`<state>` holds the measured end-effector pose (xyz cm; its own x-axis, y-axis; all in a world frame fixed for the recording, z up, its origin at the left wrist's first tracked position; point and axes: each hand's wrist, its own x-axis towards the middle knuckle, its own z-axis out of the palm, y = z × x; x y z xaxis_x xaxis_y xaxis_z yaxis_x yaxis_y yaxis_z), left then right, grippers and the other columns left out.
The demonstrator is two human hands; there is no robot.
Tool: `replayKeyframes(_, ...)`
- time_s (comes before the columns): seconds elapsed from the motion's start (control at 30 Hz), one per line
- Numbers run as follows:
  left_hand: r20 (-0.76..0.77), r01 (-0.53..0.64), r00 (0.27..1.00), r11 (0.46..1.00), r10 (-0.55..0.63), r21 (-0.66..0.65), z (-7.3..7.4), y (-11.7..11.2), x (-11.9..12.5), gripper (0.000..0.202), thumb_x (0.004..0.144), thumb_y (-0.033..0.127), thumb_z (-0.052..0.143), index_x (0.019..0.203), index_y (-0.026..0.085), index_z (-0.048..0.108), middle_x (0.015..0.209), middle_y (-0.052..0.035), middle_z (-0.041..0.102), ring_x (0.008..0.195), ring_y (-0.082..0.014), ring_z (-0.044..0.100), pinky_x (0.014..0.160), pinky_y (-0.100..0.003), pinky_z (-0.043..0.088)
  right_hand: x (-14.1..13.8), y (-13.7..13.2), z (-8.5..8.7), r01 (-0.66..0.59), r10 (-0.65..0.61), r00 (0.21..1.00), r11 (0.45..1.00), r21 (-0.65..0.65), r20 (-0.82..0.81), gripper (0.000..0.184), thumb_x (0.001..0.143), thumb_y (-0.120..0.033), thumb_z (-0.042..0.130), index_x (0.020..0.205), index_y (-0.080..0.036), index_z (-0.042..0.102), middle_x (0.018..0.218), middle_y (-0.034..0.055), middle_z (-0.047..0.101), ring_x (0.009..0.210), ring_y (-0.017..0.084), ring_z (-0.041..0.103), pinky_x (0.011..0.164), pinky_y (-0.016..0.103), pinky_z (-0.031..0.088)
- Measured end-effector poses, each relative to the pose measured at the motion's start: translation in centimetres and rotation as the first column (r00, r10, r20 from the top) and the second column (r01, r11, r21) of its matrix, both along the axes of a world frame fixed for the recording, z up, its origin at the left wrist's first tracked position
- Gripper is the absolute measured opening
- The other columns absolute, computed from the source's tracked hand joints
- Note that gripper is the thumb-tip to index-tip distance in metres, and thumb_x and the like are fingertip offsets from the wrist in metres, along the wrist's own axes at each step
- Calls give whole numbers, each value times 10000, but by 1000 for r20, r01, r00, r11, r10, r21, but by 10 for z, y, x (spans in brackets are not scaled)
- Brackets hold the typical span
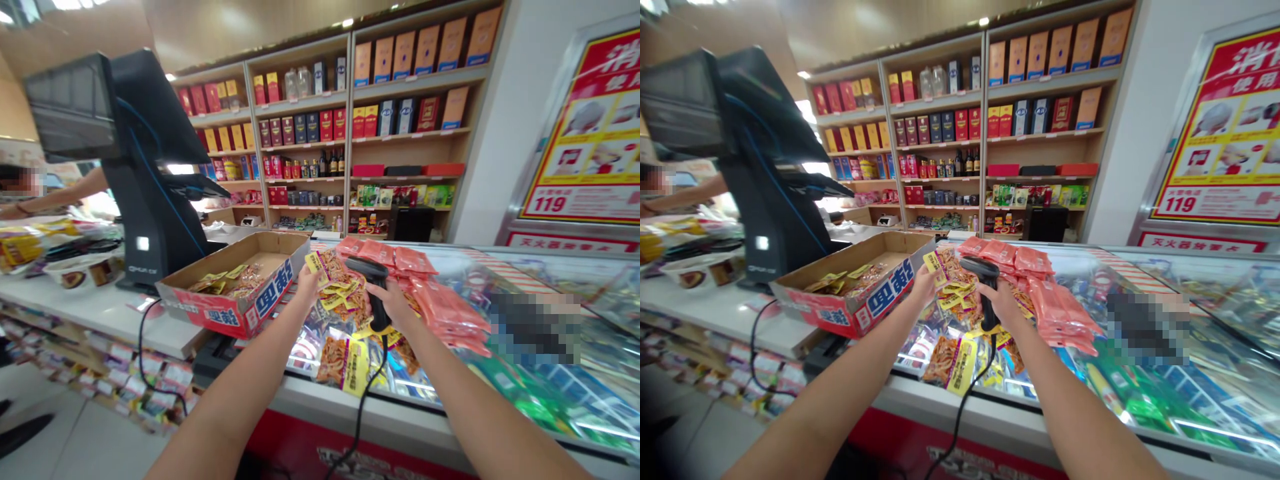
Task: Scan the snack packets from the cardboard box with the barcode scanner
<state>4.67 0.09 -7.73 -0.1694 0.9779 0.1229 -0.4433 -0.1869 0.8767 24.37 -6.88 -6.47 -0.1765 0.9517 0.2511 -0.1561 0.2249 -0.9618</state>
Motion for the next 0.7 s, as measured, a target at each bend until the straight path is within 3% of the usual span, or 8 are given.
replayKeyframes(0.1,161,117,978,990,-128,78,-20,7,-1,480,554,180,855,955,183,592,874,-34,718,838,-236,707,836,-452,570,-2,0,0,15,-15,1000,1000,17,23,295,667,-422,710,579,-180,567,478,-16,566,370,122,533,379,238,437)
replayKeyframes(0.23,192,162,964,979,-183,123,-34,10,-7,584,511,190,893,1023,175,611,895,-58,727,934,-284,704,876,-496,553,-4,0,-2,4,-4,1000,1000,10,24,289,675,-419,700,574,-183,568,472,-13,568,371,126,534,377,238,427)
replayKeyframes(0.5,155,151,974,983,-166,104,-41,14,-5,614,459,258,927,977,172,609,897,-47,730,817,-255,719,762,-440,597,-5,-2,-3,-8,8,996,1000,7,94,331,709,-448,655,541,-169,593,446,9,567,369,121,534,396,232,421)
replayKeyframes(0.7,136,166,974,981,-179,103,-42,13,-5,595,492,268,916,987,167,601,943,-72,727,903,-279,711,766,-436,598,-5,1,-6,-22,23,997,1000,-23,74,329,703,-456,654,546,-176,579,453,3,566,372,122,536,409,238,433)
